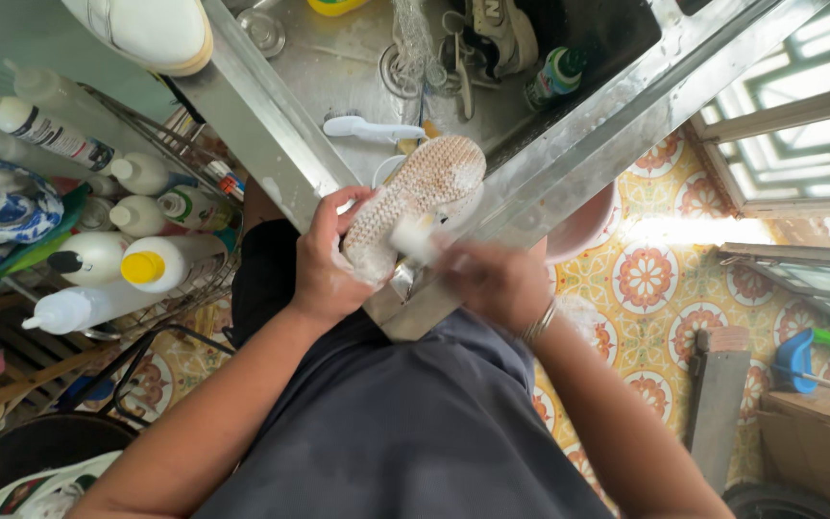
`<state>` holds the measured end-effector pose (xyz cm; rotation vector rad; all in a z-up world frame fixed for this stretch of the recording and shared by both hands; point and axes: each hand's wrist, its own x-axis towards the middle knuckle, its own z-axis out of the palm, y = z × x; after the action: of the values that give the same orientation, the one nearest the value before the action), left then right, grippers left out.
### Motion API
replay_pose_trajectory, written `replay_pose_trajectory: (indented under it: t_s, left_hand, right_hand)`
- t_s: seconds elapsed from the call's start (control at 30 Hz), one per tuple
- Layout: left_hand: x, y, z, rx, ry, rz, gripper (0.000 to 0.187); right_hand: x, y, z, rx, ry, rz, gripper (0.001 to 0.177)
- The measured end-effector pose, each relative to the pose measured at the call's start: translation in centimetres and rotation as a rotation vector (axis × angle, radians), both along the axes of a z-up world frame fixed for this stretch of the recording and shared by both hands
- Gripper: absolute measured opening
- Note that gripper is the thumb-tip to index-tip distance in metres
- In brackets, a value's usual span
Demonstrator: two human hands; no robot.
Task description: The person scrubs a yellow sneaker with a white brush and soapy water in a sink, rinses it, and then scrubs the sole. They rinse the shoe again and proceed to rinse a second sneaker. The person also rinses their hands under the running tap.
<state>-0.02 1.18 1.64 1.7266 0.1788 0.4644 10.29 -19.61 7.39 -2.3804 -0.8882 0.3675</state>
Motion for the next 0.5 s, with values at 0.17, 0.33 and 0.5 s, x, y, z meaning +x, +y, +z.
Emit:
replay_pose_trajectory:
  t_s: [0.17,0.33,0.5]
  left_hand:
    - [0.4,0.0,0.2,-0.051,0.107,0.013,0.080]
    - [0.1,0.4,-0.7,0.013,-0.030,-0.062,0.086]
    - [-0.1,0.4,-0.7,0.101,-0.047,-0.060,0.099]
  right_hand:
    - [-1.0,0.4,-0.8,0.106,-0.238,0.272,0.024]
    - [2.5,-0.2,-1.0,-0.083,-0.203,-0.029,0.024]
    - [-0.9,0.5,-1.7,0.175,-0.273,0.383,0.030]
